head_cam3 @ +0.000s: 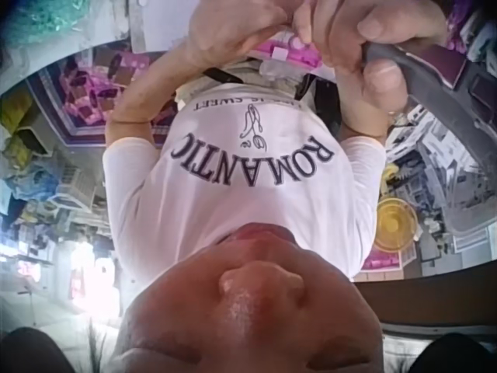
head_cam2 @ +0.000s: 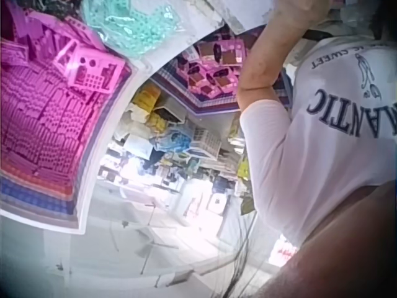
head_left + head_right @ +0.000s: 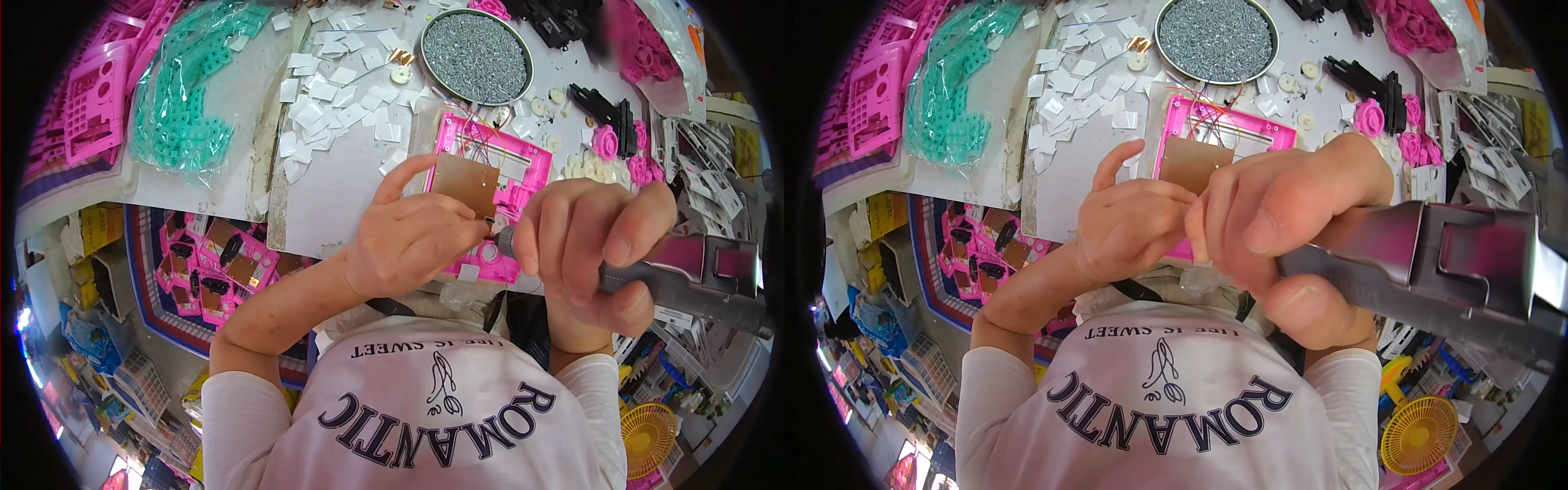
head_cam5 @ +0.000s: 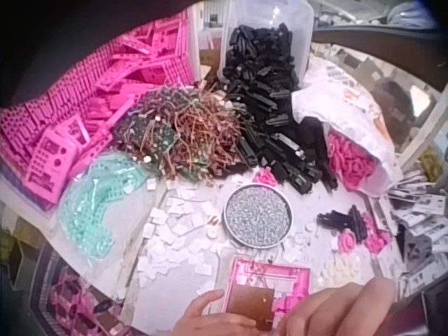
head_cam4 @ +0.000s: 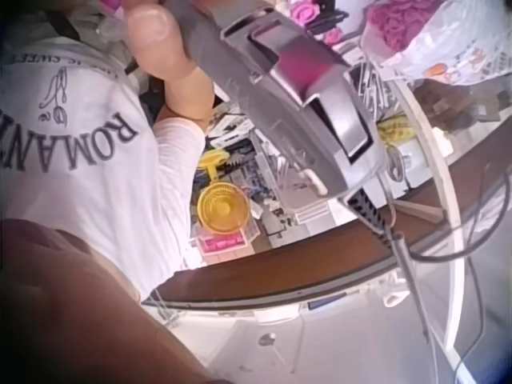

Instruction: Assemble a pink plastic toy device by installing electronic components and using a glue gun to secure them.

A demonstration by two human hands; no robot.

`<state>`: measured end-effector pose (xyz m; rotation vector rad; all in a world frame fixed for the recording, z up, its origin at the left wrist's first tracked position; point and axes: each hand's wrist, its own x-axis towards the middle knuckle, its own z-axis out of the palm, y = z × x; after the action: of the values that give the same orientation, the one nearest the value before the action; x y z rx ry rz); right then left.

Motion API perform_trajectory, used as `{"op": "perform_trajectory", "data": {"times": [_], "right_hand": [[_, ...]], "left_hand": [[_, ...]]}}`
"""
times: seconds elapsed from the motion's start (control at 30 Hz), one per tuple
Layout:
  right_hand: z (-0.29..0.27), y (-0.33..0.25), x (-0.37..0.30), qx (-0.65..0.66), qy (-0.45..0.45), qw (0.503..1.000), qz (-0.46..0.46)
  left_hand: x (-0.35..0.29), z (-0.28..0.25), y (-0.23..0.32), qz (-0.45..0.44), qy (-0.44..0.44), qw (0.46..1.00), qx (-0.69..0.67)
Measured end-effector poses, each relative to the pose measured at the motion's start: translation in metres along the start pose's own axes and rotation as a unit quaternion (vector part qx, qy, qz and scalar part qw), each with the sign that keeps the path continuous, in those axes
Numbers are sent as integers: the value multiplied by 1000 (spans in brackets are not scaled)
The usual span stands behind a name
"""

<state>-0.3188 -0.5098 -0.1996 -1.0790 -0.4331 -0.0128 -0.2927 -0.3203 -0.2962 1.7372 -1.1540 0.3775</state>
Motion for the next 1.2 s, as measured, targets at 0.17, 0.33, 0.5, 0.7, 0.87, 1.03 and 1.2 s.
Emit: {"op": "perform_trajectory", "data": {"times": [0.17, 0.33, 0.5, 0.7, 0.87, 1.03, 1.2], "right_hand": [[-12, -2, 0, -52, 21, 998, -28], [-8, 10, 6, -70, 30, 997, -32], [-10, 13, 3, -48, 42, 998, -27], [-9, 41, 24, -89, 30, 995, -34], [-11, 60, 29, -41, 19, 996, -71], [-5, 59, 32, -124, -6, 992, -31], [-17, 62, 30, -227, -61, 971, -33]], "left_hand": [[55, -20, -24, -80, -113, 987, -78], [115, -12, -137, -63, -151, 951, 261], [126, 9, -144, -112, -200, 936, 266], [115, 4, -143, -159, -122, 960, 197], [76, -46, -83, -263, 1, 965, -6], [30, -56, -47, -242, 17, 969, -40], [1, -37, -17, -201, -72, 970, 112]]}}
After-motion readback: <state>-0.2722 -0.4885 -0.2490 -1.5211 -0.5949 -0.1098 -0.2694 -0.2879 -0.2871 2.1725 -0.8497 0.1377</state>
